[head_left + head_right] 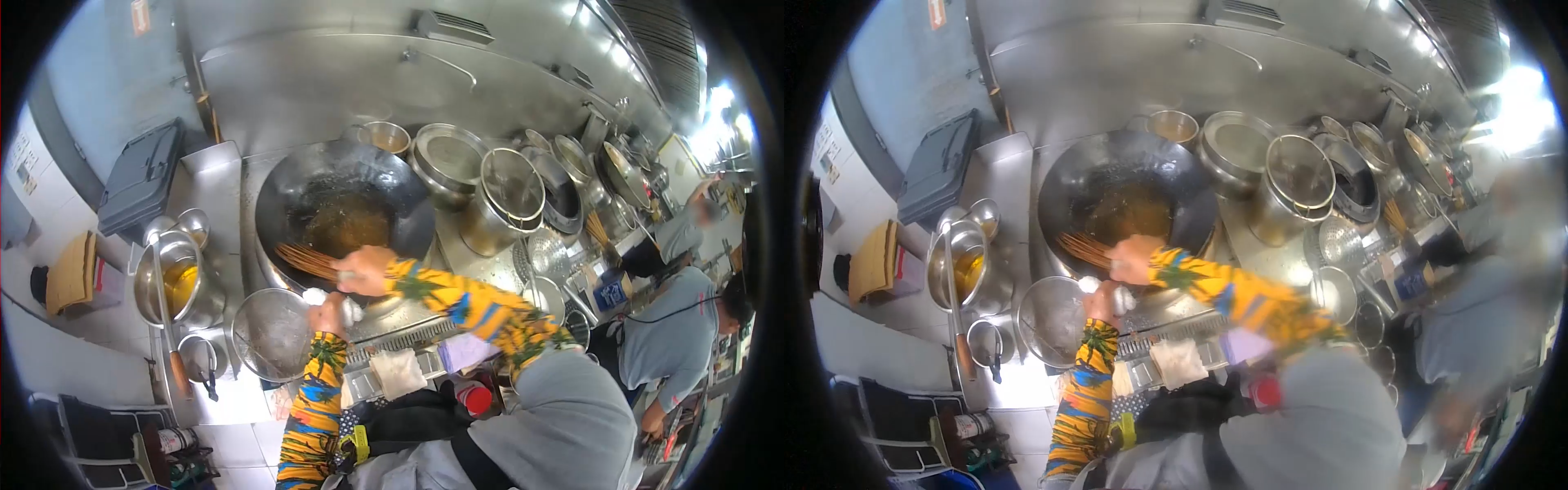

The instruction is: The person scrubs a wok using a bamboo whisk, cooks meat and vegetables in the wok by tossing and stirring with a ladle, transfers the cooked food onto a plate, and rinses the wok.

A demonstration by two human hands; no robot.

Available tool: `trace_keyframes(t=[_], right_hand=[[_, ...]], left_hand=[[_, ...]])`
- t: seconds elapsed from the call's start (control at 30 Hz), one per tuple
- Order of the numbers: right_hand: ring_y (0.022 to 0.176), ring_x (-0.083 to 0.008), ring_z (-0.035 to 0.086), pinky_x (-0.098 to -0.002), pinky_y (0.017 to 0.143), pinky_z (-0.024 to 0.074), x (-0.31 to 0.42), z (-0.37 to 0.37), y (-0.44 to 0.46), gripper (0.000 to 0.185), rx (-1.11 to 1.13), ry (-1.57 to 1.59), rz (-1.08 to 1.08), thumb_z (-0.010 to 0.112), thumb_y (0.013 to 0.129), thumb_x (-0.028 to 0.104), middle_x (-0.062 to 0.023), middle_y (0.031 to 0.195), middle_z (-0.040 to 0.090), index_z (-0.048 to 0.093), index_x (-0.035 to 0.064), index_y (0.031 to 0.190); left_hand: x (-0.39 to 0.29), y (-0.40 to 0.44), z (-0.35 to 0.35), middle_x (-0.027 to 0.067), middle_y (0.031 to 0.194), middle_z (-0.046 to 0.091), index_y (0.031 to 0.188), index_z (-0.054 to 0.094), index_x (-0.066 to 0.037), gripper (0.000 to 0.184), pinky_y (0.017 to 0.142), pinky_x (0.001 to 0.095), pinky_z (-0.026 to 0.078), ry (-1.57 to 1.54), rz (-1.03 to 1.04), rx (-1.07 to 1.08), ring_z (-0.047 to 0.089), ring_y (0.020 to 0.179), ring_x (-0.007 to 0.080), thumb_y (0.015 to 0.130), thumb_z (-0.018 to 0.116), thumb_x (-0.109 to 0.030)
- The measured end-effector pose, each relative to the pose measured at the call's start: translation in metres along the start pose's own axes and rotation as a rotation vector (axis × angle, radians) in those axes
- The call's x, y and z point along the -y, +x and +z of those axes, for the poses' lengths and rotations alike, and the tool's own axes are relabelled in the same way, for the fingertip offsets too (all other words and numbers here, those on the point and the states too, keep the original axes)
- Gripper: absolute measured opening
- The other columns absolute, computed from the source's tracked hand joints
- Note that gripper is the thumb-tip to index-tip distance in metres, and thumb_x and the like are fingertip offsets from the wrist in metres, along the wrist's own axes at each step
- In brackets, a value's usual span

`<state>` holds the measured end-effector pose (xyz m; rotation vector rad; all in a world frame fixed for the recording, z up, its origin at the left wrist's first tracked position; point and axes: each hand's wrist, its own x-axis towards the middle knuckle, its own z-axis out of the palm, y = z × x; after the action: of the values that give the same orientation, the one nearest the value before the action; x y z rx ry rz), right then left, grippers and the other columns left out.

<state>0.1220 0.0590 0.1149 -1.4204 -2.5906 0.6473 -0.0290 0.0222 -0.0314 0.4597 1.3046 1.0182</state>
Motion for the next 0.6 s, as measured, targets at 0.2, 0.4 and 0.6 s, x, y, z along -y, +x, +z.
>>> trace_keyframes(t=[0.2, 0.4, 0.6], right_hand=[[0.093, -0.0363, 0.065, -0.0446, 0.085, 0.0512, -0.048, -0.022, 0.121, 0.033, -0.219, -0.058, 0.405, 0.062, 0.078, 0.032, -0.0196, 0.095, 0.068, 0.071, 0.0063, 0.096], [0.093, -0.0374, 0.064, -0.0453, 0.083, 0.0514, 0.021, 0.023, 0.045, 0.025, -0.267, 0.004, 0.380, 0.062, 0.077, 0.030, -0.0178, 0.093, 0.068, 0.070, 0.0106, 0.091], [0.101, -0.0375, 0.061, -0.0400, 0.087, 0.0499, 0.017, 0.028, -0.136, 0.046, -0.890, 0.126, 0.117, 0.064, 0.087, 0.037, -0.0192, 0.107, 0.065, 0.061, 0.0051, 0.120]], left_hand=[[0.046, 0.073, -0.015, 0.0080, 0.074, 0.068, 0.081, 0.069, -0.008, 0.021, 0.059, 0.0361, 0.047, 0.214, 0.509, 0.102, 0.062, 0.068, 0.0226, 0.069, 0.072, -0.025], [0.008, 0.011, -0.004, 0.0086, 0.065, 0.058, 0.071, 0.061, 0.008, 0.041, 0.053, 0.0381, 0.041, 0.146, 0.288, -0.185, 0.048, 0.060, 0.0164, 0.070, 0.067, -0.032], [-0.043, -0.046, -0.020, 0.0062, 0.057, 0.056, 0.063, 0.059, 0.004, 0.027, 0.046, 0.0351, 0.042, 0.218, 0.424, -0.018, 0.054, 0.051, 0.0175, 0.072, 0.063, -0.021]])
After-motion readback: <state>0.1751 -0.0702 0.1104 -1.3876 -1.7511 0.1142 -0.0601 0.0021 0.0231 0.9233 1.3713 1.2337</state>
